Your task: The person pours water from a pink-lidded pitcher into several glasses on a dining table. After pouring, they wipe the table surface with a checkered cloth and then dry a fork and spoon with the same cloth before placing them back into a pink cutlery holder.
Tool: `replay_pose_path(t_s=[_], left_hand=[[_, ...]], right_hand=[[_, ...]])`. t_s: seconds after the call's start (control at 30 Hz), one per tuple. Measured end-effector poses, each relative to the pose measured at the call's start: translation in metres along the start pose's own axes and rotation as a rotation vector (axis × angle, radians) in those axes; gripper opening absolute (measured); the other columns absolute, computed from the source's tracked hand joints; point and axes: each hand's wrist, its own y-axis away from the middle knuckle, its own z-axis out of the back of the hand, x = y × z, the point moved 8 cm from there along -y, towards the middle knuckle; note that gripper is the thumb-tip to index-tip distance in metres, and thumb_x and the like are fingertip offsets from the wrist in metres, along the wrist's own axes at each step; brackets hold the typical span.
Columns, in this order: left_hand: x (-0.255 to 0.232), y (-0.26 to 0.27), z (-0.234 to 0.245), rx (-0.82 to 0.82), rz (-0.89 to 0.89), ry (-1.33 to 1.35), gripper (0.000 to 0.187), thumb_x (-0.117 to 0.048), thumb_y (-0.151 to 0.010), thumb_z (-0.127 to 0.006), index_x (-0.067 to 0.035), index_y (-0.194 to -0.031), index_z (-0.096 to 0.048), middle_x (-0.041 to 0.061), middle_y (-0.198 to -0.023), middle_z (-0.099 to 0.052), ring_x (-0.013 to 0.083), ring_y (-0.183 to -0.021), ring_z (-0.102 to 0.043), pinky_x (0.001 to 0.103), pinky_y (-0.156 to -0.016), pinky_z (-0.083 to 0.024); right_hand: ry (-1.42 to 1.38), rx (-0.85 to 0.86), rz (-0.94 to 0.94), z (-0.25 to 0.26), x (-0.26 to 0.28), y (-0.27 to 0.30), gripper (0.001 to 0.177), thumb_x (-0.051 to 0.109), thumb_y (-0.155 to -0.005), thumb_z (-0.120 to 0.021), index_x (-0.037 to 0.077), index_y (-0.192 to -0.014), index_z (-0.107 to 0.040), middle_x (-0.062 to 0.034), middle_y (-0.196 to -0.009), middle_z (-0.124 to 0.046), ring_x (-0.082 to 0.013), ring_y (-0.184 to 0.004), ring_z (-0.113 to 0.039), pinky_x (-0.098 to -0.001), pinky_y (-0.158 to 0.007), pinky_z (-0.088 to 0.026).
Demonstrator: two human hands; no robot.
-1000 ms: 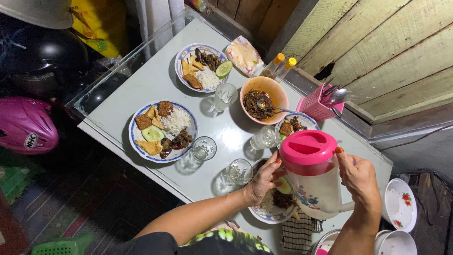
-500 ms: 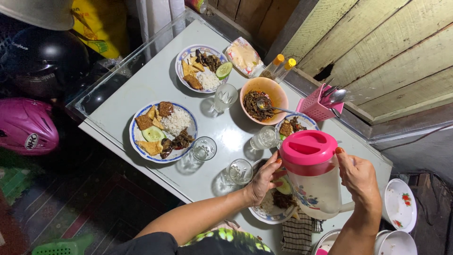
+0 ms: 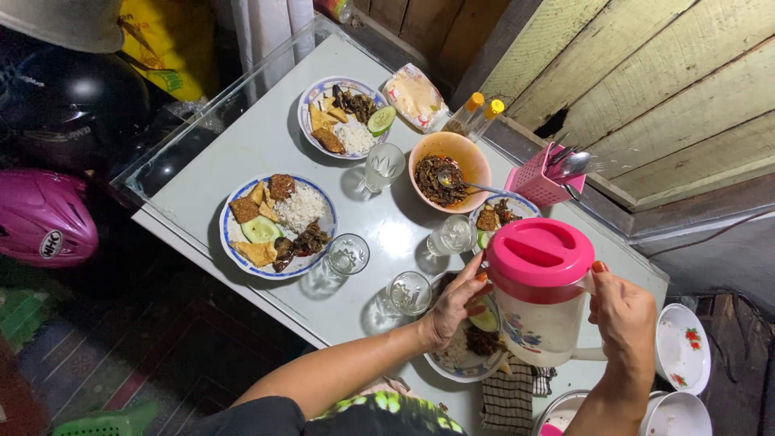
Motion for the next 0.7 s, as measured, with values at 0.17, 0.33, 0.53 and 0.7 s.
replay_pose_path(t_s=[0.17,0.33,0.53,0.7], left_hand=[[-0.009,-0.004,-0.012,0.079,-0.094,0.026,0.097,-0.059,-0.082,-0.047,-0.021,-0.164,-0.014,0.008,-0.166,-0.034,0.0266,-0.152,-0.033,0.051,-0.116,-0.031],[-0.026,0.005,-0.030,0.210,-0.162,-0.007,0.106,-0.070,-0.078,-0.053,-0.021,-0.163,-0.011,0.013,-0.169,-0.024,0.0335,-0.155,-0.024,0.059,-0.123,-0.018],[-0.047,0.027,-0.049,0.376,-0.394,0.038,0.097,-0.055,-0.095,-0.056,-0.012,-0.164,-0.004,0.021,-0.167,-0.022,0.0352,-0.155,-0.024,0.060,-0.128,-0.019],[-0.035,0.033,-0.040,0.321,-0.393,-0.107,0.089,-0.059,-0.095,-0.055,-0.010,-0.161,-0.020,0.020,-0.156,-0.040,0.0310,-0.146,-0.039,0.050,-0.125,-0.030]], right_hand=[[-0.195,-0.114,0.022,0.016,-0.020,0.014,0.055,0.037,-0.109,-0.062,0.008,-0.063,-0.050,-0.0013,-0.056,-0.037,-0.0109,-0.052,-0.034,-0.0275,-0.046,-0.032],[-0.333,-0.154,0.039,0.032,-0.020,0.043,0.048,0.037,-0.103,-0.064,0.007,-0.070,-0.045,0.0001,-0.056,-0.029,-0.0115,-0.050,-0.031,-0.0272,-0.046,-0.026],[-0.387,-0.089,0.120,0.036,-0.002,0.092,0.038,0.026,-0.096,-0.057,0.002,-0.069,-0.046,-0.0064,-0.058,-0.039,-0.0147,-0.055,-0.035,-0.0298,-0.054,-0.023],[-0.403,-0.204,0.108,0.032,0.003,0.126,0.041,0.020,-0.096,-0.058,0.004,-0.065,-0.037,-0.0038,-0.057,-0.029,-0.0145,-0.052,-0.034,-0.0259,-0.049,-0.022]])
